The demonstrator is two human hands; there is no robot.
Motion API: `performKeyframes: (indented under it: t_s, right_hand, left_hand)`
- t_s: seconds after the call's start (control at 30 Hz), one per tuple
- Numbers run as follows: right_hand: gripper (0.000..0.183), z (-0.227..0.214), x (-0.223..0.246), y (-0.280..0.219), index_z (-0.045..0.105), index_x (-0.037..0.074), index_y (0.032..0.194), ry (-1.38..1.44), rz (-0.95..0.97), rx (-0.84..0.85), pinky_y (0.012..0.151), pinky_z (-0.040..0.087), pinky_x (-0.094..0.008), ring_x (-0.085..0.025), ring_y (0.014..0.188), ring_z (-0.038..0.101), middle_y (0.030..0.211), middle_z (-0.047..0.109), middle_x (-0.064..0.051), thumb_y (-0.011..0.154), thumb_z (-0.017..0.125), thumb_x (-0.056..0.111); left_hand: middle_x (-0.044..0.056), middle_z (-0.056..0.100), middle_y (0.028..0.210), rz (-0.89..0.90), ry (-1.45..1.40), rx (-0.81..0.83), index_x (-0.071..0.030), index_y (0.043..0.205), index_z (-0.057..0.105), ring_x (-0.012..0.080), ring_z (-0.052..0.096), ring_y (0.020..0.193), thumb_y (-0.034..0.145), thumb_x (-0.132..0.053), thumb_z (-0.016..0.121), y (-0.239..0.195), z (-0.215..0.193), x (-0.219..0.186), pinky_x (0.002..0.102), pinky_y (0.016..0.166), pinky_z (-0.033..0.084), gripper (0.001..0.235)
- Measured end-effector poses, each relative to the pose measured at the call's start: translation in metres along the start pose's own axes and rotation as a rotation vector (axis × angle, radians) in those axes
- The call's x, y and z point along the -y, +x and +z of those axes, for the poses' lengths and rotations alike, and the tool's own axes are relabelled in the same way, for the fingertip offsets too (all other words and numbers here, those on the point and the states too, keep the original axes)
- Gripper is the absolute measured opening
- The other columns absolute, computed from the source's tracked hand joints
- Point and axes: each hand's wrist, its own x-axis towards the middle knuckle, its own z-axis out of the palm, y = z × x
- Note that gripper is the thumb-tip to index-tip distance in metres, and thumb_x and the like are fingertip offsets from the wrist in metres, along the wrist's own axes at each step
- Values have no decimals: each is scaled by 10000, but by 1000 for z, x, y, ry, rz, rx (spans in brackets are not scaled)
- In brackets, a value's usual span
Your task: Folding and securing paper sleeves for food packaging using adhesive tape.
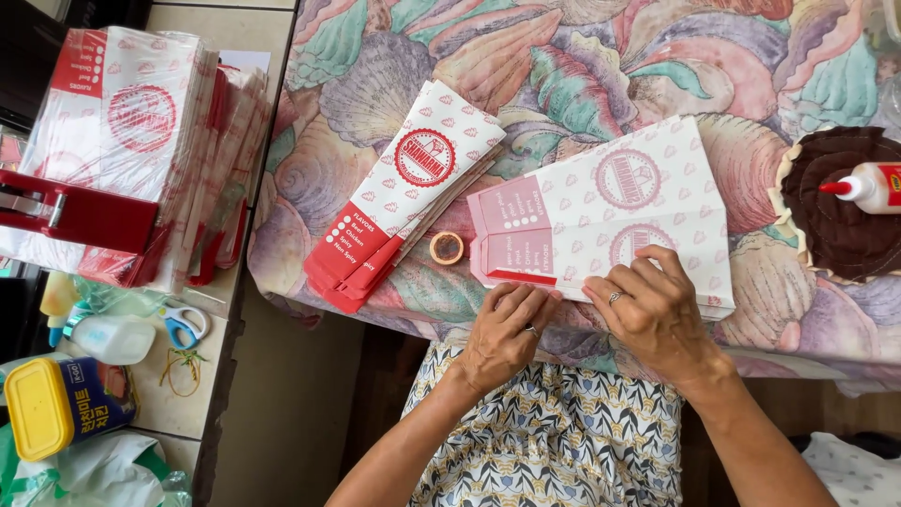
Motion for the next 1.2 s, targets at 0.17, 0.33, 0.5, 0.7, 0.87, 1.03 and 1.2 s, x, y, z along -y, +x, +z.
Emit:
performKeyframes:
  t_s: [0.17,0.33,0.5,0.7,0.87,1.03,1.2]
  right_hand:
    - [93,-4,2,10,754,97,812,-45,-22,-25,997,513,-445,-167,613,609,683,632,-18,882,790,147]
    - [93,4,2,11,758,103,811,-96,-10,-34,971,537,-438,-157,592,619,667,648,-16,870,807,154]
    - [88,14,-12,21,732,85,816,-76,-40,-72,970,538,-437,-187,594,587,677,594,-32,881,786,110]
    - [88,13,-14,27,725,87,814,-1,-9,-71,1006,514,-441,-190,640,605,693,588,-19,881,773,118]
    - [46,10,-36,32,751,111,836,212,158,86,967,506,-438,-214,720,664,736,648,-19,847,793,126]
    - [59,52,-115,51,781,72,960,325,410,109,925,512,-470,-296,844,662,817,686,-93,916,773,34]
    - [196,79,-156,95,795,172,1135,225,388,246,953,390,-450,-311,1018,483,991,598,-44,947,780,224]
  left_hand:
    - [132,702,1111,-16,-28,15,-38,1109,743,279,682,1064,949,-21,560,-3,3,2,463,975,537,244]
    - [113,702,1106,-41,-33,41,-50,1126,739,266,678,1057,951,-31,564,0,1,1,453,963,531,248]
    - [103,673,1078,-60,-13,96,-59,1133,706,264,668,1036,980,-65,555,8,-7,-2,428,941,527,216]
    - [178,636,1123,-272,-30,183,-64,1358,596,306,632,940,1008,-193,627,40,-8,-14,425,793,514,374]
    - [137,570,1290,-328,59,368,-25,1387,592,285,561,874,1044,-382,540,38,1,-14,420,753,450,497]
    - [159,535,1369,-315,95,431,-1,1448,535,306,568,894,1037,-398,537,36,3,-14,439,759,442,572]
    - [70,452,1385,-322,244,623,-66,1451,456,262,496,811,1029,-534,476,42,3,-15,410,643,418,631]
